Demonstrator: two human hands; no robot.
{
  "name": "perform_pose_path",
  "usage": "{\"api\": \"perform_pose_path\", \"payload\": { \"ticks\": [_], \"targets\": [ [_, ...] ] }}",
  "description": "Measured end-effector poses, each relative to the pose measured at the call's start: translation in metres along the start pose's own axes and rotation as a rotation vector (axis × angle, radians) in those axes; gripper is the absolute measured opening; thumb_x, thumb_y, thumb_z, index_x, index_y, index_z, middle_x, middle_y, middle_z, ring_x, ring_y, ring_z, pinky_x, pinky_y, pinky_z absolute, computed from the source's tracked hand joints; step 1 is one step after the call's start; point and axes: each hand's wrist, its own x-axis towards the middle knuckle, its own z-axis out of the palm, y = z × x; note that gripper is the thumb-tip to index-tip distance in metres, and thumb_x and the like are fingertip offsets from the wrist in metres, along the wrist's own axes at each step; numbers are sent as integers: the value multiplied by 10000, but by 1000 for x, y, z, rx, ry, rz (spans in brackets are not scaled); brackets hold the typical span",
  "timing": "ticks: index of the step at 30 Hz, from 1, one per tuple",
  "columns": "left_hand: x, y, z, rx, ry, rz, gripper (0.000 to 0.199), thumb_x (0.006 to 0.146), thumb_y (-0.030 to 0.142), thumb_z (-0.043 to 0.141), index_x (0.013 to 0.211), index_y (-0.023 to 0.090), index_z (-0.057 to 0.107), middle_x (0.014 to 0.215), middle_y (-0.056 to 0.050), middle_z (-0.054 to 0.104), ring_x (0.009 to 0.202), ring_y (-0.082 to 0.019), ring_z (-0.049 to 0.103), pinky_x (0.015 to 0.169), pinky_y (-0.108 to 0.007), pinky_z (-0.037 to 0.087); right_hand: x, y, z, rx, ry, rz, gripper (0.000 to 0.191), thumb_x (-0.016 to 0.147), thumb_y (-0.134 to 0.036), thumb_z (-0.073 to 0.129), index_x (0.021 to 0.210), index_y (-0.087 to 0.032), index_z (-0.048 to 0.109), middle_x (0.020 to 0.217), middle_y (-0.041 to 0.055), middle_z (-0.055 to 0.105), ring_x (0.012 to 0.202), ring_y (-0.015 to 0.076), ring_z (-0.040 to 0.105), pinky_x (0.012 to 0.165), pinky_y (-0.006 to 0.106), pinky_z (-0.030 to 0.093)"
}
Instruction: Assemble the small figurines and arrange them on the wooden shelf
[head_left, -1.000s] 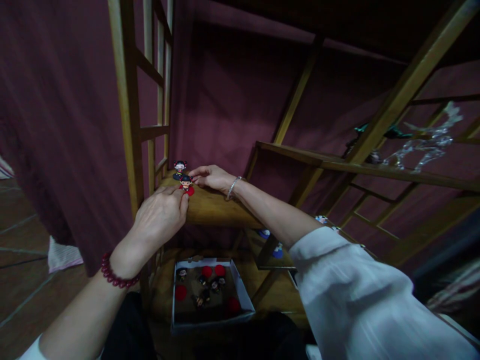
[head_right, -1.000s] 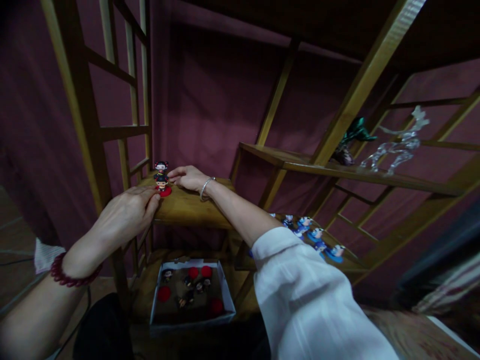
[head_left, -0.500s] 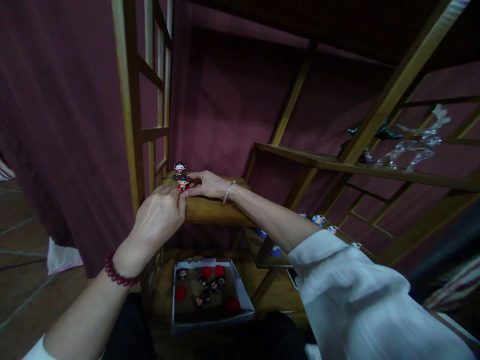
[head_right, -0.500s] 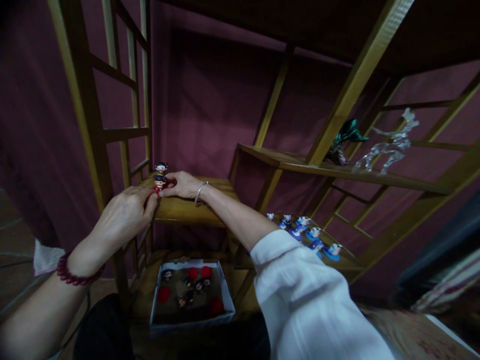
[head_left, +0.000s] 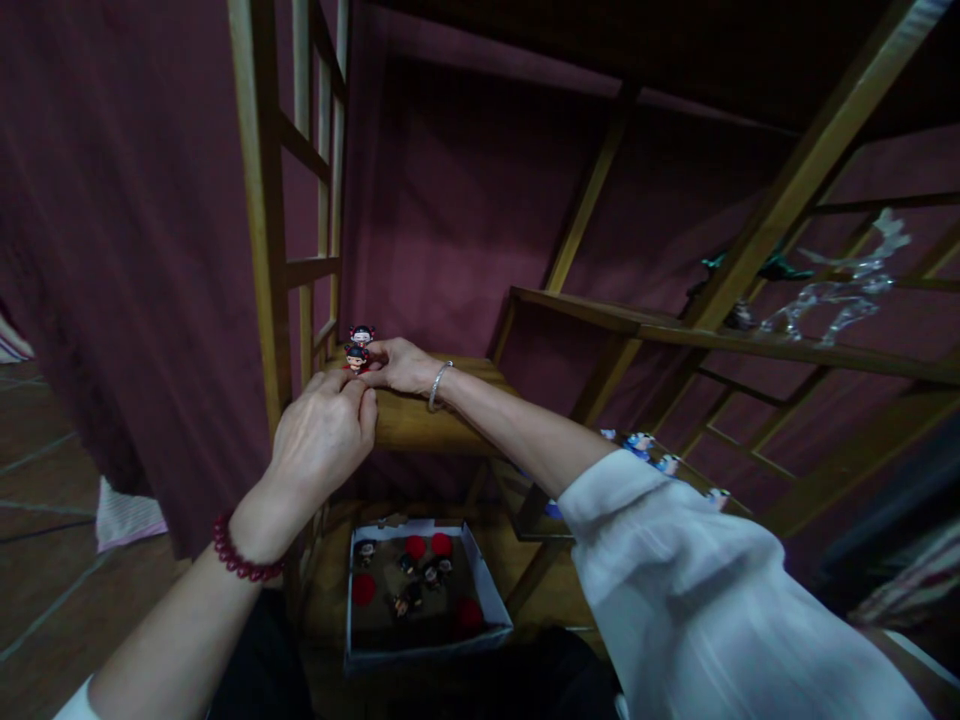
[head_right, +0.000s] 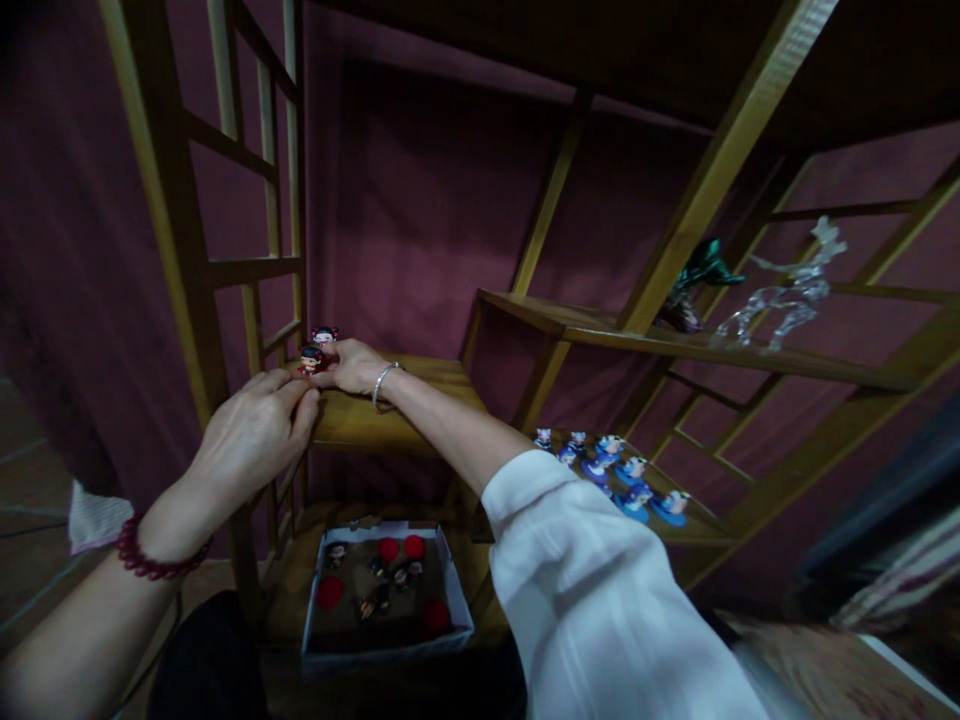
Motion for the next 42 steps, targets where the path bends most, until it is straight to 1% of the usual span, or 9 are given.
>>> {"api": "perform_pose_path", "payload": {
  "ticks": [5, 12, 24, 28, 30, 34, 36, 39, 42],
  "targets": [
    [0, 0, 1, -7, -2, 19, 348, 855, 271, 316, 866, 126, 633, 920, -116, 642, 890, -228, 573, 776, -335, 462, 1, 0, -3, 16, -60, 15, 227, 561, -23, 655, 766, -107, 605, 625, -60, 571, 632, 68, 500, 690, 200, 411],
    [-1, -1, 5, -19, 82, 29, 330, 849, 269, 337, 843, 129, 636, 889, -119, 648, 902, -227, 576, 764, -337, 473, -5, -2, -8, -12, -112, -8, 209, 610, -13, 628, 796, -103, 605, 656, -43, 589, 642, 67, 503, 685, 191, 406],
    [-1, 0, 5, -17, 113, 35, 312, 845, 272, 358, 808, 137, 638, 882, -112, 645, 861, -226, 574, 734, -335, 480, -4, 1, -14, -89, -191, -68, 268, 616, -123, 662, 881, -114, 622, 673, -48, 574, 631, 71, 481, 649, 198, 391],
    [-1, 0, 5, -8, 105, 29, 313, 847, 272, 351, 832, 137, 633, 899, -112, 642, 861, -227, 572, 723, -333, 478, -5, -1, -17, -110, -214, -82, 262, 627, -139, 667, 886, -123, 627, 699, -39, 588, 656, 73, 498, 673, 200, 398],
    [-1, 0, 5, -6, 93, 27, 314, 849, 271, 346, 846, 134, 629, 906, -113, 641, 865, -232, 570, 721, -338, 477, -3, 0, -17, -110, -136, -60, 216, 655, -124, 643, 870, -122, 624, 708, -28, 596, 646, 66, 502, 667, 193, 404],
    [-1, 0, 4, -7, 68, 23, 323, 854, 272, 336, 826, 133, 626, 878, -114, 639, 863, -238, 568, 718, -346, 476, 10, 10, -20, -211, 262, 66, 153, 718, -172, 591, 865, -129, 598, 629, -29, 556, 519, 47, 450, 532, 171, 379],
    [-1, 0, 4, -7, 67, 29, 328, 855, 276, 335, 814, 134, 627, 870, -117, 638, 862, -238, 568, 720, -348, 475, 18, 16, -22, -313, 383, 110, 208, 679, -222, 639, 864, -140, 589, 606, -43, 535, 494, 46, 432, 494, 167, 357],
    [-1, 0, 4, -1, 64, 36, 333, 856, 280, 334, 815, 132, 629, 879, -123, 636, 874, -239, 567, 730, -352, 474, 28, 22, -23, -400, 419, 142, 322, 588, -281, 713, 856, -151, 591, 605, -56, 536, 503, 50, 440, 496, 165, 353],
    [0, 0, 4, -10, 65, 36, 336, 856, 278, 332, 819, 130, 630, 884, -127, 635, 882, -241, 565, 736, -358, 474, 35, 22, -20, -424, 407, 145, 298, 545, -287, 741, 772, -143, 613, 582, -54, 541, 528, 59, 461, 517, 162, 361]
  ]
}}
